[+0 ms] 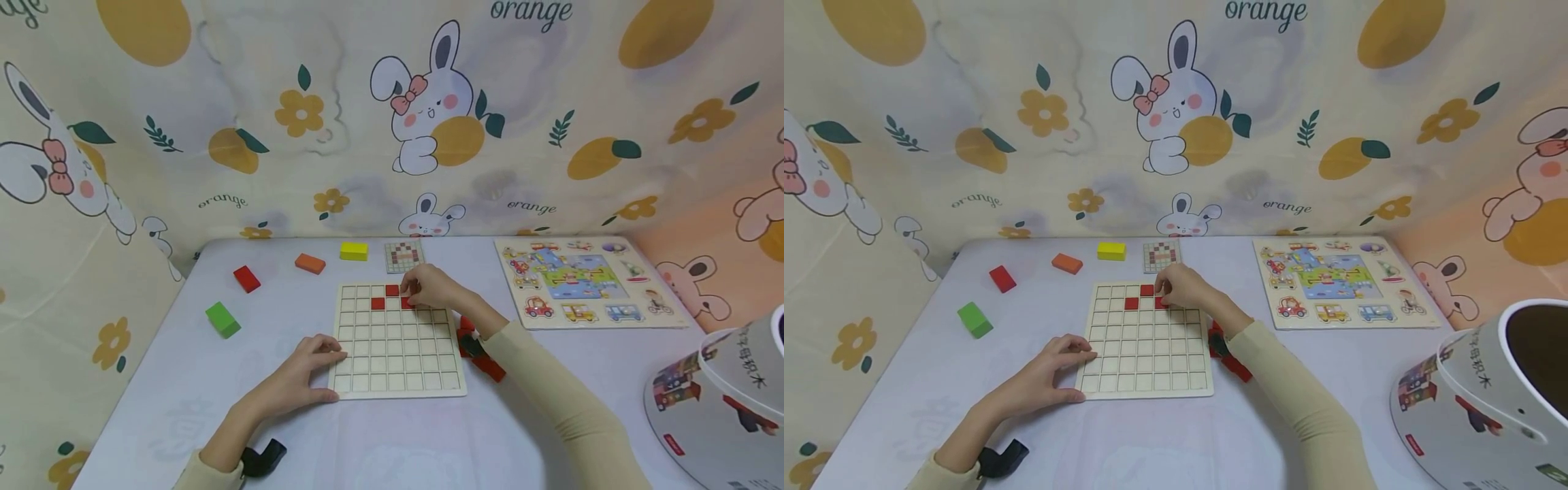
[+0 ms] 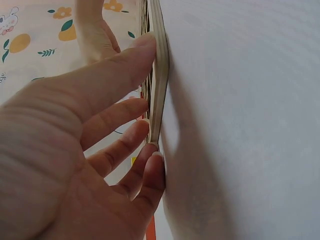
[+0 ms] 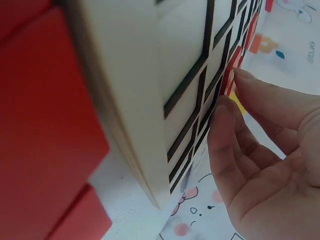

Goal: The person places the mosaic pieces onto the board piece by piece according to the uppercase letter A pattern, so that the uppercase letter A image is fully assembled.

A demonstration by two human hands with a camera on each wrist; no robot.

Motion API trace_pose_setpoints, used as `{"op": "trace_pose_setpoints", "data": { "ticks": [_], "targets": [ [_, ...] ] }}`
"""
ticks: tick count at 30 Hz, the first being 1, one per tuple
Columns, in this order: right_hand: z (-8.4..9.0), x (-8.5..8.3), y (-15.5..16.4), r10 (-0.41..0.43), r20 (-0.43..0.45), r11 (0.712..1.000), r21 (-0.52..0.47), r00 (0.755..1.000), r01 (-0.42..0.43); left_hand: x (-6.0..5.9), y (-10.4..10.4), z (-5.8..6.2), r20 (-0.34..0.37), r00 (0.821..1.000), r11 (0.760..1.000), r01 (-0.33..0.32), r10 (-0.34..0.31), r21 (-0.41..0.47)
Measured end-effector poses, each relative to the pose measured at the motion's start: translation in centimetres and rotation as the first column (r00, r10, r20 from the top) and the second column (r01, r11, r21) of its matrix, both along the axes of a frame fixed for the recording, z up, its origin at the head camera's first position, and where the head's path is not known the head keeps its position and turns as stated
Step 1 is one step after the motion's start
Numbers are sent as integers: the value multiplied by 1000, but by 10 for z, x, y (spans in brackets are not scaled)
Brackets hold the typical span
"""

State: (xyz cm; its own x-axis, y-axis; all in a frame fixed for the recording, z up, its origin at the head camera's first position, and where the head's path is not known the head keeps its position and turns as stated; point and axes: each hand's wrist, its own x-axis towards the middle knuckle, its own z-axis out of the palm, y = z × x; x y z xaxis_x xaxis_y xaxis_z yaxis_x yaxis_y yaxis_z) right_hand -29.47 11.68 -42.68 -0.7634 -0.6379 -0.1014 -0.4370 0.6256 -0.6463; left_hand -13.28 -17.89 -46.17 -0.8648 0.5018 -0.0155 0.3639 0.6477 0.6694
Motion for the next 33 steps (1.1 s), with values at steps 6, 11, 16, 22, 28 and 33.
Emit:
{"op": "trace_pose_setpoints", "data": {
  "ticks": [6, 11, 16, 22, 28, 33],
  "targets": [
    [4, 8, 12, -73, -82, 996, 46, 994, 77, 0, -1, -2, 6, 1000, 1000, 3, -3, 7],
    [14, 19, 45, -71, 19, 997, 25, 997, 70, 0, -2, -3, 13, 1000, 1000, 5, -5, 6],
    [8, 30, 87, -22, 71, 999, 45, 997, 19, 0, -1, -2, 9, 1000, 1000, 8, -8, 0],
    [-3, 41, 113, -41, 107, 999, 28, 993, 38, -1, -1, 1, 12, 1000, 1000, 5, -5, -6],
    [-9, 45, 113, -41, 95, 999, -14, 995, 42, -1, -1, 1, 21, 1000, 1000, -1, 1, -4],
    [-12, 45, 111, -42, 56, 999, -13, 998, 43, -1, -1, 0, 23, 1000, 1000, -1, 1, 2]
  ]
}}
